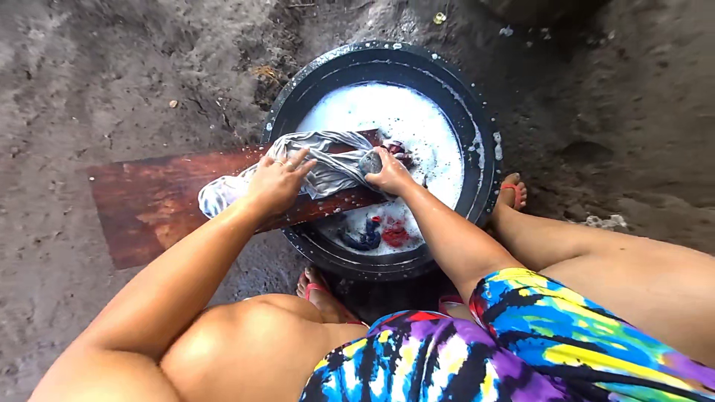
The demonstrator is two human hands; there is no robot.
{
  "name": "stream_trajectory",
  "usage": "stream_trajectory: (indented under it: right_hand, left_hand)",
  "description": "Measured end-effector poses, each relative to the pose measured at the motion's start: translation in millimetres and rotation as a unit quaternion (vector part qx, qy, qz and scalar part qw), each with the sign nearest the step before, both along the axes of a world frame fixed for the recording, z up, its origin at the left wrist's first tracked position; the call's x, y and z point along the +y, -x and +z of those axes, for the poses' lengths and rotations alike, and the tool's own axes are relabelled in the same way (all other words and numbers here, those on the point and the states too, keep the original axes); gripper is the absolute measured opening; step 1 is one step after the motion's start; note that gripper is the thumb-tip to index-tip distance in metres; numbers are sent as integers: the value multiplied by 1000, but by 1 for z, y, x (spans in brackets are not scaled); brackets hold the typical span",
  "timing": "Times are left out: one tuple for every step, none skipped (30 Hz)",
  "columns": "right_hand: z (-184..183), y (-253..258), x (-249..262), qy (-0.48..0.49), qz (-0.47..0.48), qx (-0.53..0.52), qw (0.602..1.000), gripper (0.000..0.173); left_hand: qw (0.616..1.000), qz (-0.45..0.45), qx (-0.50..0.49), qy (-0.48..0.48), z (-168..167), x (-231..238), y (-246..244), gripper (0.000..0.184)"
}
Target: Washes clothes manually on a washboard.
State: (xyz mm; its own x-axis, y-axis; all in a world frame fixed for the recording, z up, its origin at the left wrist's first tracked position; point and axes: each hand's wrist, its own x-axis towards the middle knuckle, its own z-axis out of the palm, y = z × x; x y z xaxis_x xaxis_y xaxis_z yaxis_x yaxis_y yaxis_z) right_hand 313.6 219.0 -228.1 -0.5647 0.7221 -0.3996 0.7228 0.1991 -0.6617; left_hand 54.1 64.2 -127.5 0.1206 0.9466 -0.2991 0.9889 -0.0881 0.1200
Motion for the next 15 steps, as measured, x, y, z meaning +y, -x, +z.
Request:
stream_trajectory:
  right_hand:
    - [3,-3,-1,19,-2,10,1000,85]
    - [6,-6,2,37,-23,28,999,82]
    - [7,-10,8,54,-62,54,995,77]
    - [9,-12,19,67,-109,86,988,75]
    - [14,-14,32,73,-153,122,978,74]
    - [22,-14,46,68,-189,158,967,73]
    - [30,-13,63,57,-211,194,956,73]
    - [40,-11,79,39,-220,224,949,75]
    - [52,-8,94,18,-222,246,943,78]
    - [61,-4,107,-2,-223,265,938,79]
    - [68,1,118,-16,-223,282,933,80]
    - [74,6,129,-25,-227,290,929,80]
    - [76,9,135,-28,-231,289,928,82]
    - [76,11,137,-26,-235,285,929,83]
    - [72,11,134,-18,-234,273,933,85]
  left_hand:
    - [1000,20,-1,21,-1,7,-2,53]
    - [998,52,1,40,0,14,-4,55]
    - [995,82,6,61,3,19,-5,56]
    - [991,104,14,82,6,21,-7,50]
    - [989,106,23,97,10,20,-9,37]
    - [989,92,32,110,14,18,-12,26]
    - [990,65,29,121,20,13,-16,18]
    - [990,26,20,137,24,7,-20,13]
    - [987,-17,4,162,27,-1,-24,10]
    - [981,-62,-24,182,27,-11,-27,7]
    - [970,-101,-60,215,29,-19,-31,7]
    - [952,-131,-92,262,33,-23,-38,8]
    - [933,-157,-117,303,36,-24,-44,10]
    - [920,-165,-133,331,37,-24,-48,11]
    - [921,-158,-147,324,35,-24,-49,12]
